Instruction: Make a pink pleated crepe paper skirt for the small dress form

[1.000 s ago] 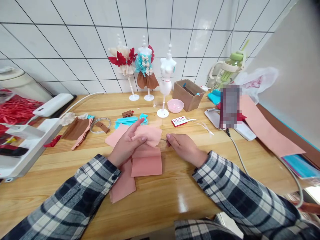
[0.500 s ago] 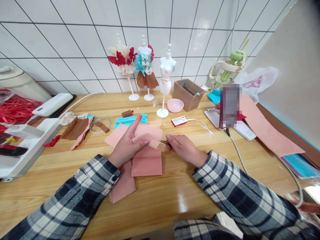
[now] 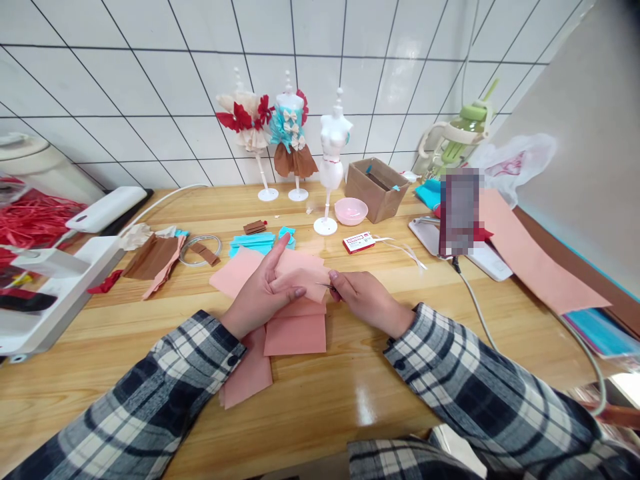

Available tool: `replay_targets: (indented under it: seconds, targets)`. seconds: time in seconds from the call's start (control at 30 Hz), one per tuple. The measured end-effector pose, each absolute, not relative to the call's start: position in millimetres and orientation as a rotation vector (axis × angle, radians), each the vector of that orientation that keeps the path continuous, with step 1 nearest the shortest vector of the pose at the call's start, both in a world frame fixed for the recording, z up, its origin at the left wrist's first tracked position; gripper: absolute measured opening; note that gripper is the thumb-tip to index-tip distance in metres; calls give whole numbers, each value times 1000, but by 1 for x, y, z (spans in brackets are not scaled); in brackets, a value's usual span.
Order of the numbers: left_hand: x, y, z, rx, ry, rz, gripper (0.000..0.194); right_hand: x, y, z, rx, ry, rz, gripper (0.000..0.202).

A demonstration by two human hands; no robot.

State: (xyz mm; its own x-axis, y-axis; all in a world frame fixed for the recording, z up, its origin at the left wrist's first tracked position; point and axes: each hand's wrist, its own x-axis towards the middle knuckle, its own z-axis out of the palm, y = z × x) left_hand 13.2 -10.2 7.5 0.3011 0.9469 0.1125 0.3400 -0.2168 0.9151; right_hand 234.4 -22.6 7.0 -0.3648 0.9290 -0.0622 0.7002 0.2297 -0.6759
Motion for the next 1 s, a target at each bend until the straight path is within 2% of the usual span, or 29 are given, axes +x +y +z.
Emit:
replay_targets:
  seconds: [0.47,0.7,1.0]
  targets:
    - [16,-11,7,1707,1135,931,99,231,-23,15,-1612,-2252,767,56]
    - [12,-10,5,1712,1195,911,82,234,-22,10,-1568,-2249,780,56]
    - [15,-10,7,1789,1198,938,81,234,-22,10,-1586,-2284,753,57]
